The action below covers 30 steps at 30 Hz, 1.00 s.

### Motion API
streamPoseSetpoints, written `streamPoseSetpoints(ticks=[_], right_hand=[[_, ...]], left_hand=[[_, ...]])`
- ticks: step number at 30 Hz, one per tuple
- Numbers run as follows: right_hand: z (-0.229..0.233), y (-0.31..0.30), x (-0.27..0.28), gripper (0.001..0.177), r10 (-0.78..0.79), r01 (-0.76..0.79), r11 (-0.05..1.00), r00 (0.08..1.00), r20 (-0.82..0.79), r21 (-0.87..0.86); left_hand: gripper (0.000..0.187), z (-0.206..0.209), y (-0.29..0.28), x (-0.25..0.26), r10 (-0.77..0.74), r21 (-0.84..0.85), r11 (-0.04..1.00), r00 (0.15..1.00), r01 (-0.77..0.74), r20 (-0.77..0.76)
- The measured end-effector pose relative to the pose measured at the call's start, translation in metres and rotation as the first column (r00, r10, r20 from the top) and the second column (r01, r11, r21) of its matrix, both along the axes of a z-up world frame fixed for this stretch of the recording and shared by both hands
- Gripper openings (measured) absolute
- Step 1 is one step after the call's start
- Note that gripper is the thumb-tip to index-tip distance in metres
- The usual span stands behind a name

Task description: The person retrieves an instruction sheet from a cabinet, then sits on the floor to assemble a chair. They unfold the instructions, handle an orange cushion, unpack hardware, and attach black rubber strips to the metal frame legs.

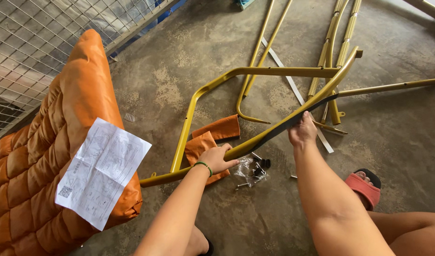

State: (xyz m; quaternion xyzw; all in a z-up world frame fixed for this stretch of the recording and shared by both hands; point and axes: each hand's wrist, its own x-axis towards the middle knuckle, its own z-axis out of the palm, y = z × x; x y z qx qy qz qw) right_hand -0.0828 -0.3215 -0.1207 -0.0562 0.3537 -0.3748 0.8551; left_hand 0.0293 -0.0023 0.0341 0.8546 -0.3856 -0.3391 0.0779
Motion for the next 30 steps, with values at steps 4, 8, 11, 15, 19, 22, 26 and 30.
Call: streamPoseSetpoints(ticks=[4,8,11,15,19,22,26,30], right_hand=[[-0.011,-0.002,0.014,0.025,-0.121,0.122,0.993,0.991,-0.058,0.010],[-0.012,0.001,0.016,0.021,-0.071,0.071,0.997,0.996,-0.048,-0.016],[-0.019,0.008,0.013,0.019,-0.079,0.077,0.993,0.997,-0.026,-0.087],[-0.030,0.002,0.010,0.019,-0.076,0.075,0.997,0.996,-0.055,-0.014],[-0.039,-0.023,0.008,0.024,-0.046,0.044,0.998,0.998,-0.042,-0.046],[-0.045,-0.041,0.002,0.024,-0.016,0.005,0.997,0.989,-0.147,-0.080],[-0.040,-0.050,0.005,0.027,0.082,-0.082,0.997,0.989,-0.127,0.004],[-0.023,-0.055,0.015,0.025,0.064,-0.068,0.997,0.994,-0.084,-0.045]], left_hand=[[0.091,0.004,-0.018,0.002,-0.022,0.171,0.984,0.993,0.042,-0.113],[0.110,0.008,-0.051,-0.006,0.030,0.020,0.999,0.957,-0.025,-0.287],[0.128,0.006,-0.090,-0.019,0.011,-0.336,0.921,0.876,-0.196,-0.481],[0.096,0.004,-0.105,-0.037,0.102,-0.406,0.836,0.832,-0.369,-0.546],[0.070,-0.006,-0.051,-0.044,0.187,-0.487,0.821,0.946,-0.298,-0.265],[0.051,-0.014,0.002,-0.037,0.199,-0.515,0.840,0.980,-0.173,-0.005],[0.039,-0.015,0.034,-0.038,0.250,-0.496,0.848,0.966,-0.187,0.064],[0.034,-0.023,0.032,-0.068,0.397,-0.403,0.880,0.855,-0.251,0.334]])
